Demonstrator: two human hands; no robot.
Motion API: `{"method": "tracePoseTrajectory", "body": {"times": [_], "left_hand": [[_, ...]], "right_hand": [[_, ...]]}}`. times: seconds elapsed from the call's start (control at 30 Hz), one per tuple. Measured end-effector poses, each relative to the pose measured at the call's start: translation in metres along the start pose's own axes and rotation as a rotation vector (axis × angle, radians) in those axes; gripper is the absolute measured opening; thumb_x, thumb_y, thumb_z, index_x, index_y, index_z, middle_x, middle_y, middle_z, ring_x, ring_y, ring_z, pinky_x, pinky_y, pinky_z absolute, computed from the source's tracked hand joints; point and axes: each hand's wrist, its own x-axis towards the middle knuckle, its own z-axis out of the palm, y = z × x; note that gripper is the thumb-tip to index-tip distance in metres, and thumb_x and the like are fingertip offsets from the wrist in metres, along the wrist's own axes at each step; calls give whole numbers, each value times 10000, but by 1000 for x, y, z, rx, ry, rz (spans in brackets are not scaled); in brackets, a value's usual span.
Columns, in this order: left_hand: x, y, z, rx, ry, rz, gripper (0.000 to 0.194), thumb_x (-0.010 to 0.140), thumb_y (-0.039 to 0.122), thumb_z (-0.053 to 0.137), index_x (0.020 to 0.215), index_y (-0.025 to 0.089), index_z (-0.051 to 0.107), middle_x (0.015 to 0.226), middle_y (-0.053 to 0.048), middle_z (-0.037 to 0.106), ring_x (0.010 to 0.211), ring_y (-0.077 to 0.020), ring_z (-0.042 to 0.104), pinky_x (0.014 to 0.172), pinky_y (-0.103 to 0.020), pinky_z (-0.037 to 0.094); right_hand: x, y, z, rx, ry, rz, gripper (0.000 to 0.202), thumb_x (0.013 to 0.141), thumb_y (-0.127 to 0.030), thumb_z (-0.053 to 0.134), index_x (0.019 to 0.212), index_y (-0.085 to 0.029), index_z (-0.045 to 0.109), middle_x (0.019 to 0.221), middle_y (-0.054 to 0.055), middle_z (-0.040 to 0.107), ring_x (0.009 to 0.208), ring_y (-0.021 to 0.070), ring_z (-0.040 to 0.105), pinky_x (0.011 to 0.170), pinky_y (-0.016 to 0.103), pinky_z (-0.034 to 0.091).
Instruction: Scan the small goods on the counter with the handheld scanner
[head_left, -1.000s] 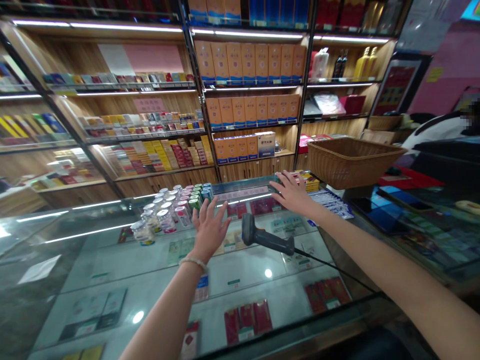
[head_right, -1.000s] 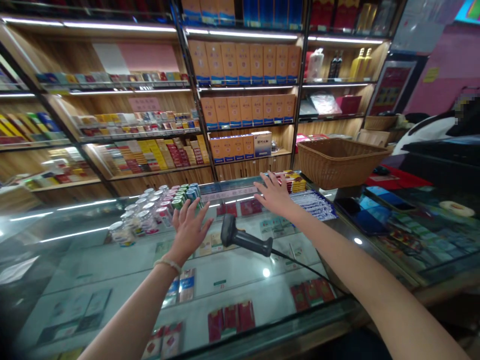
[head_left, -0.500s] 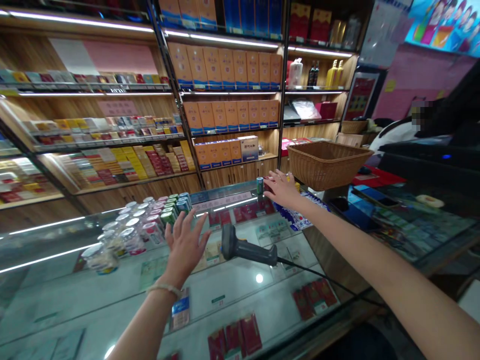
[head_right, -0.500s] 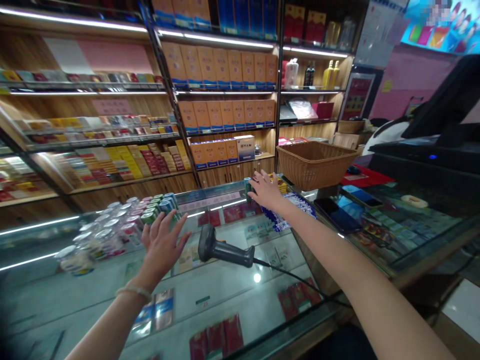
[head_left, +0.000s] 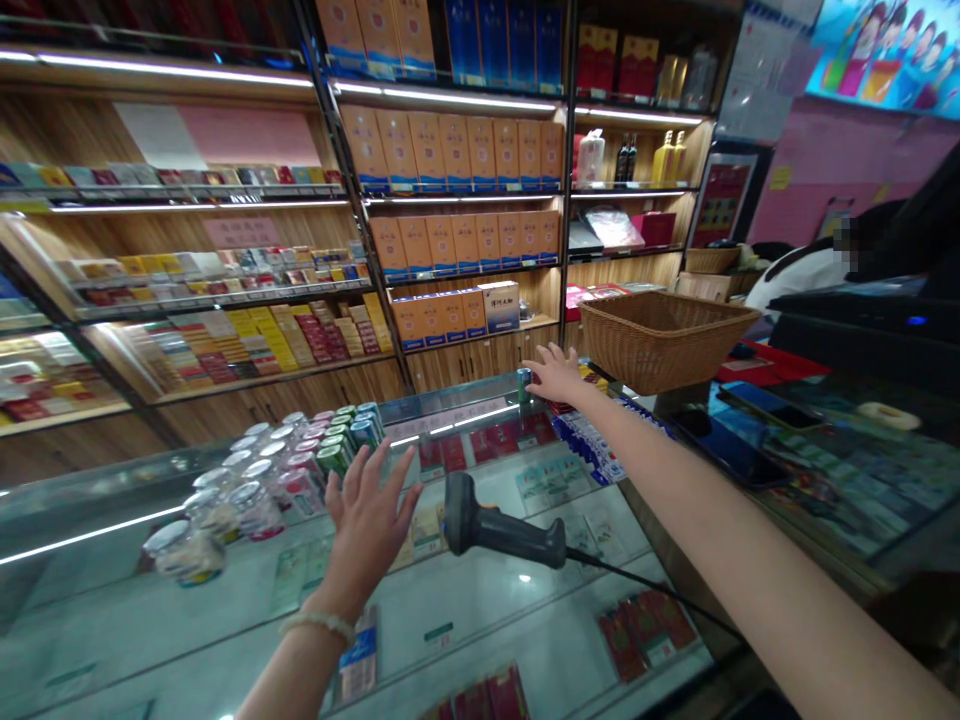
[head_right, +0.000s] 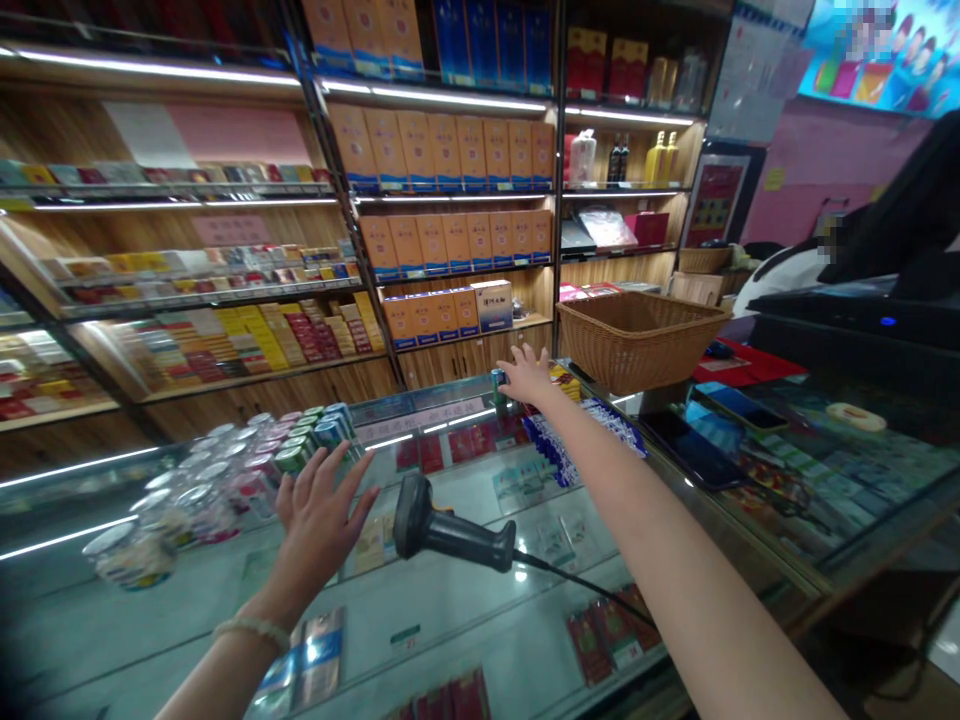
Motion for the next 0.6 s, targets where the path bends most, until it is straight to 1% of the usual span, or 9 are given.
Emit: {"method": "tracePoseTrajectory", "body": {"times": [0.17, 0.33, 0.43, 0.6], "left_hand": [[0, 1, 0, -7, 12, -18, 458, 1043, 375, 432, 1428, 250, 646, 1577, -154, 508, 1498, -369, 373, 1265, -663, 155], [0, 1, 0, -11, 24, -2, 450, 1045, 375, 434, 1415, 249, 656, 1572, -153, 514, 1494, -363, 385, 1266, -650, 158], [0, 2, -2, -18, 11, -12, 456, 1043, 371, 433, 1425, 241, 646, 1572, -161, 510, 1499, -369, 375, 1260, -663, 159], [0, 3, -3, -35, -9, -43, 454, 1038, 372, 446, 1429, 247, 640, 1581, -161, 495, 1507, -360, 362, 1265, -658, 149]], "right_hand": [[5, -2, 7, 11, -6, 8, 601, 993, -518, 550, 1563, -342, 481, 1729, 141, 263, 1595, 381, 164, 1206, 723, 153], [7, -2, 13, 12, 13, 7, 569, 996, -486, 555, 1546, -348, 504, 1721, 140, 286, 1589, 374, 188, 1207, 719, 163], [8, -2, 14, 8, 31, 11, 511, 1007, -464, 542, 1506, -355, 555, 1711, 125, 315, 1584, 369, 202, 1208, 715, 169], [10, -3, 12, 5, 68, 16, 391, 1038, -435, 504, 1386, -372, 670, 1678, 93, 391, 1569, 359, 228, 1198, 706, 195]]}}
